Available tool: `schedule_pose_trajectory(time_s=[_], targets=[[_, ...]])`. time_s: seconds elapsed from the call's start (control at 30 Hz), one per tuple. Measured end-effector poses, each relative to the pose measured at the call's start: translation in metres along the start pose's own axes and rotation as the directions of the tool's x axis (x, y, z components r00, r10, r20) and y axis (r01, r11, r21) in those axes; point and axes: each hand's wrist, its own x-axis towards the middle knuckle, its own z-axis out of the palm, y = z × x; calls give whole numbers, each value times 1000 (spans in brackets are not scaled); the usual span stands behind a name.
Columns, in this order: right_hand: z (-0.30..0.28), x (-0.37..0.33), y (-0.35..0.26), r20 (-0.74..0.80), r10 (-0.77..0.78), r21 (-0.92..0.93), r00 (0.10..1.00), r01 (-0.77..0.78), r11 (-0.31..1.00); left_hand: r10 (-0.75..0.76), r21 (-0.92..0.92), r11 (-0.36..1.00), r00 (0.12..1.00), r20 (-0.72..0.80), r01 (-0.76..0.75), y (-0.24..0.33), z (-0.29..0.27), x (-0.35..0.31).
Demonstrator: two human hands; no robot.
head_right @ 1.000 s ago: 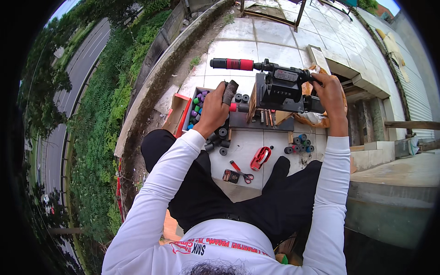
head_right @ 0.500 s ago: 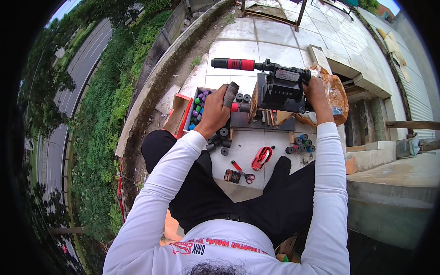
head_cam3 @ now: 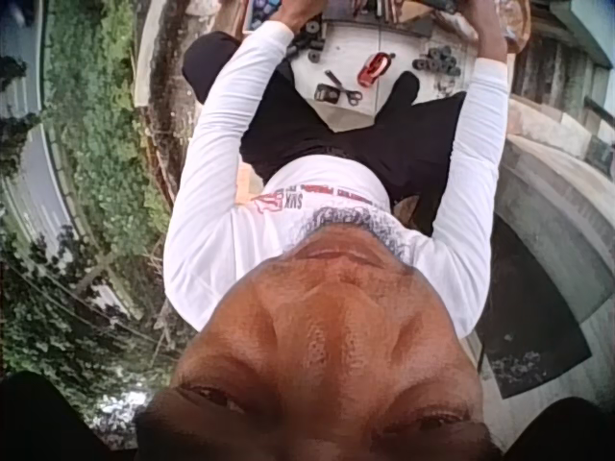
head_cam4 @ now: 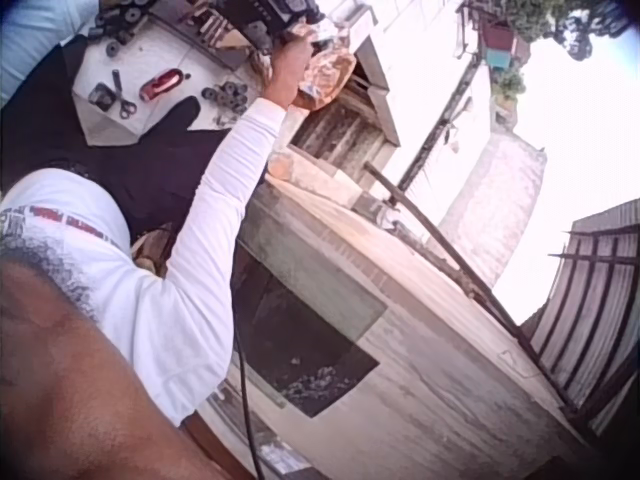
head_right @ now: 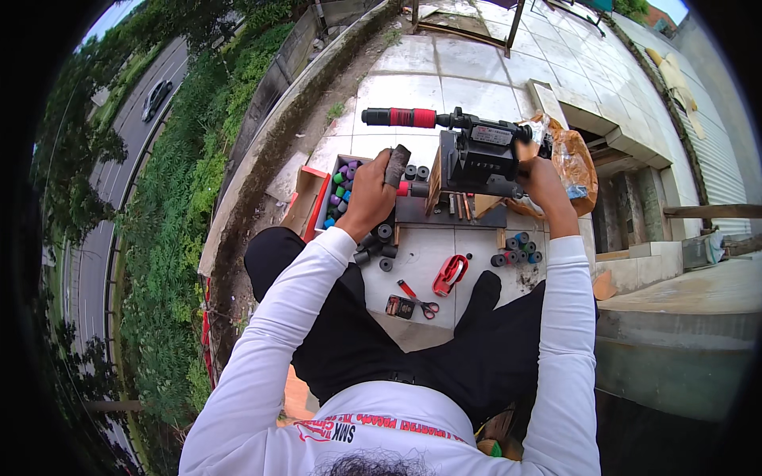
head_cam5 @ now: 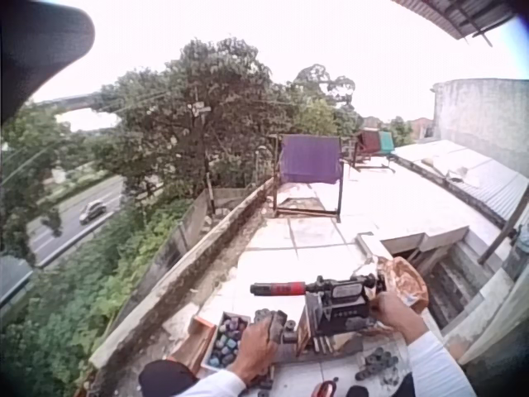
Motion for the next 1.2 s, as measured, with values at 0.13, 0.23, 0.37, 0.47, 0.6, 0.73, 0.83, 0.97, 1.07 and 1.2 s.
schedule_pose_trajectory(time_s=[0.13, 0.23, 0.37, 0.47, 0.6, 0.73, 0.83, 0.97, 1.07, 1.2], targets=[[-18, -17, -8, 49, -56, 3, 997, 56, 998, -6, 10, 1000, 1000, -13, 6, -4, 0, -1], [-31, -28, -9, 11, -67, 8, 998, 67, 998, 6, 13, 1000, 1000, -12, -6, -2, 0, 0], [-43, -34, -19, -51, -35, 138, 998, 42, 990, 25, -17, 1000, 999, -33, -26, -4, -2, -1], [-48, -26, -8, -139, -11, 186, 990, 37, 982, 26, -39, 999, 999, -26, -27, -2, 1, -2], [-48, -5, 0, -288, -47, 225, 957, 115, 967, 23, -41, 999, 1000, -11, -23, 0, 2, -2], [-43, 22, 12, -353, -151, 160, 923, 219, 963, 59, -45, 997, 998, -25, -60, -11, 5, -1], [-34, 39, 16, -407, -141, 145, 902, 216, 965, 36, -44, 998, 999, -15, -36, -12, 6, -2], [-17, 60, 20, -390, -118, 176, 913, 199, 964, 16, -45, 999, 1000, -27, -17, -10, 4, -3], [3, 70, 37, -370, -125, 29, 921, 146, 989, 22, -33, 999, 1000, -16, -23, -8, 7, -4], [29, 62, 44, -235, 31, 24, 972, -27, 999, 35, -40, 999, 999, -13, -35, -6, 11, -3]])
